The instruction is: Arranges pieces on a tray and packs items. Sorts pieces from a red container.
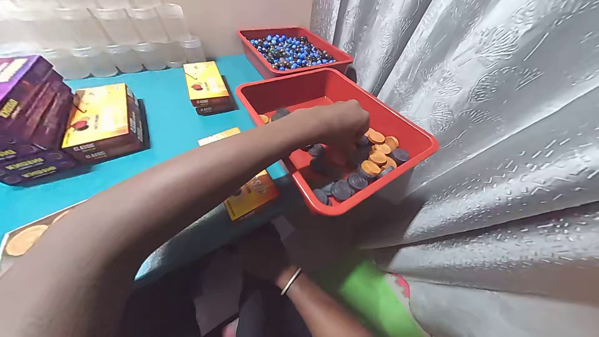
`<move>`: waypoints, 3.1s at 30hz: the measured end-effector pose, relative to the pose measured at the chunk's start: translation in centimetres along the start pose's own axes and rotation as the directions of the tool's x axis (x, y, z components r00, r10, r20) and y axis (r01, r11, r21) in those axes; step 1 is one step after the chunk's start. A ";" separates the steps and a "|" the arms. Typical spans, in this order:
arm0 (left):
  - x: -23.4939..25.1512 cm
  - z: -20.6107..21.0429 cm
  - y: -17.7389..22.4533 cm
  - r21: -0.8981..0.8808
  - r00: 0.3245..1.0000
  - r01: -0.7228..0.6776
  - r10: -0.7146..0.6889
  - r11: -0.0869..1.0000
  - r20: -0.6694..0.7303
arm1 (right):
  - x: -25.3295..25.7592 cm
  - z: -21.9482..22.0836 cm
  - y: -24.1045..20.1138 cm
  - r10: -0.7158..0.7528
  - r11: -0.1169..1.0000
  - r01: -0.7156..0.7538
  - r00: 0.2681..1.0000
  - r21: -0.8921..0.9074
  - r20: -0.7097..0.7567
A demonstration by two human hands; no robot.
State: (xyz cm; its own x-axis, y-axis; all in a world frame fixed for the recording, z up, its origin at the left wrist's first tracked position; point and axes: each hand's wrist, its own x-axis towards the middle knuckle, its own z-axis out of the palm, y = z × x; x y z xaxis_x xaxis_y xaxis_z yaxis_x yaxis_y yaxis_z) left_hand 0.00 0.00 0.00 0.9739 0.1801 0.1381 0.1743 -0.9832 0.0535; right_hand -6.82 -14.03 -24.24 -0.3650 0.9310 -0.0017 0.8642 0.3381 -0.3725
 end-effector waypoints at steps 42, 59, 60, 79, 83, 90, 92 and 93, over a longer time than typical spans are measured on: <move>-31.5 -5.4 -0.8 0.101 0.902 0.406 -0.416 0.908 0.114 | -1.9 -3.9 -2.7 0.223 0.965 -0.259 0.883 0.034 0.413; -32.2 -3.2 -1.8 -0.015 0.947 0.320 -0.319 0.947 0.033 | -1.2 -5.3 -3.1 0.080 0.994 -0.100 0.924 0.033 0.374; -32.2 -3.1 -1.8 -0.032 0.948 0.316 -0.314 0.948 0.044 | -1.3 -3.6 -2.1 0.042 0.998 -0.056 0.958 0.040 0.284; -32.6 -3.3 -2.3 0.021 0.948 0.314 -0.314 0.949 0.045 | -1.0 -1.9 -1.1 -0.008 0.997 -0.007 0.980 0.078 0.198; -32.6 -3.4 -2.4 0.065 0.951 0.295 -0.300 0.953 0.076 | -1.2 -1.9 -1.0 0.038 0.995 -0.061 0.968 0.084 0.246; -32.9 -3.8 -2.6 0.145 0.969 0.215 -0.229 0.966 0.087 | -1.2 -1.5 -0.9 0.008 0.997 -0.023 0.979 0.069 0.205; -32.5 -3.9 -2.3 0.098 0.957 0.289 -0.291 0.952 0.008 | -1.5 -1.9 -1.3 0.045 0.996 -0.061 0.977 0.068 0.210; -32.2 -4.0 -2.1 0.087 0.945 0.326 -0.325 0.942 -0.022 | -1.6 -2.0 -1.4 0.060 0.995 -0.075 0.977 0.071 0.206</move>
State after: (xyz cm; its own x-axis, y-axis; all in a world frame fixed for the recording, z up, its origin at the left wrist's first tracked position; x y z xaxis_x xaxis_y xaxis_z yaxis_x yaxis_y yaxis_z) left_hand -32.28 -3.64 -0.60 0.8610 0.4905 0.1347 0.4938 -0.8695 0.0096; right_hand -6.74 -15.70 -21.83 -0.3765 0.9011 -0.2152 0.8627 0.2563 -0.4359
